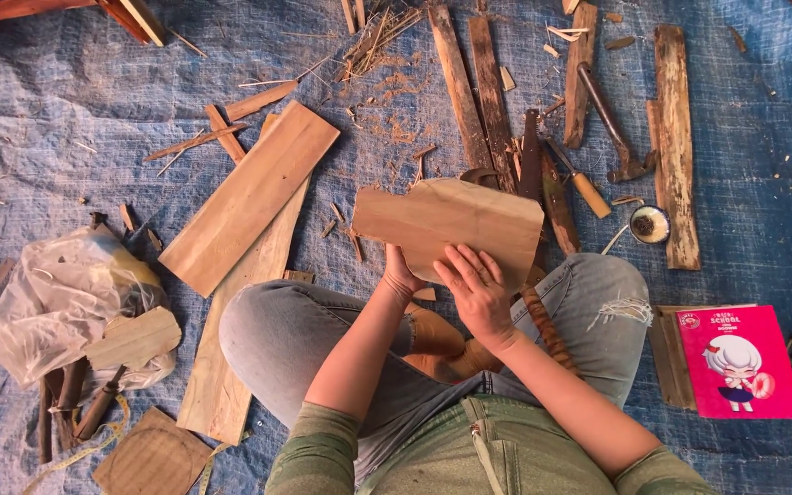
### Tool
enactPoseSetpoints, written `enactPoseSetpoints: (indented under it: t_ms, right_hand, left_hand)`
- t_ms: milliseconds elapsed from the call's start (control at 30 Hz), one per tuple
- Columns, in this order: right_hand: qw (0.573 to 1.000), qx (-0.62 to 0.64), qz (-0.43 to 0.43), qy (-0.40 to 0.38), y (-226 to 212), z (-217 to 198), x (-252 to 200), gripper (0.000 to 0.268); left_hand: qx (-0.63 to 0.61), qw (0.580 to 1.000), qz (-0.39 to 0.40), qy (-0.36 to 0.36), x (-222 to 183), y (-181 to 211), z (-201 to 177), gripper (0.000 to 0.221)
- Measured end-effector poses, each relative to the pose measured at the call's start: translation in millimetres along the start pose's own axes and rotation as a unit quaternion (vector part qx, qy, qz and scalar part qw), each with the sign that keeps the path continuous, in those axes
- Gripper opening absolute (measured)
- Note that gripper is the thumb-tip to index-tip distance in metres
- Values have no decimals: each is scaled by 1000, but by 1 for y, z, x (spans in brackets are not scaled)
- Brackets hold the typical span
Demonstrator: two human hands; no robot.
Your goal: A person sitting on a tarp uses a long-handled curved blade to carve and shape a piece of wood, shaving off thin layers to achieve a specific contour.
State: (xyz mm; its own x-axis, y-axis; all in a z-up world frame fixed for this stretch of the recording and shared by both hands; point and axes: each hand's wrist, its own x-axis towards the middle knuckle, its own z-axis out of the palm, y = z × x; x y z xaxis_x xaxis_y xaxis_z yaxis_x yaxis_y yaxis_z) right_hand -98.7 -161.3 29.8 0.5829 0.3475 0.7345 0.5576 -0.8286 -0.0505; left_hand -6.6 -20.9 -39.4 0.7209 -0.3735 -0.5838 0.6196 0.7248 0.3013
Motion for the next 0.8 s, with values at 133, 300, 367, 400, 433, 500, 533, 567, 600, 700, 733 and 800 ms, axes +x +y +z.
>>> enactPoseSetpoints:
  t_ms: [133,300,367,400,433,500,533,567,600,700,733,800]
  right_hand:
    - [1000,22,-3,-6,1,-2,-7,37]
    - [995,24,92,-42,33,-2,-15,46]
    - [988,29,144,-45,63,-15,-17,55]
    - [979,29,196,-44,81,-21,-16,66]
    - [979,28,197,-44,86,-27,-18,66]
    - [845,220,453,-181,99,-40,-21,76]
    - [845,217,455,-180,106,-37,-38,76]
    - [820,253,476,-194,112,-33,-56,47]
    - [793,290,494,-209,120,-27,-70,28]
    - [751,340,548,-138,107,-30,-65,23]
    - [750,340,550,-136,107,-29,-65,23]
    - [776,306,544,-91,108,-27,-65,18]
  left_hand:
    - [3,1000,10,0,8,2,-8,64]
    - [15,999,28,2,17,11,-19,70]
    - [17,999,31,7,20,10,-25,72]
    - [21,999,33,7,25,11,-25,74]
    - [22,999,32,7,25,9,-27,74]
    - [33,999,35,1,28,7,-28,77]
    - [34,999,33,-1,30,6,-30,77]
    - [39,999,33,-3,31,5,-32,80]
    - [43,998,37,-5,33,8,-33,82]
    - [53,998,43,-7,42,10,-35,86]
    - [55,998,41,-7,43,12,-38,86]
    - [64,997,45,-7,45,17,-44,91]
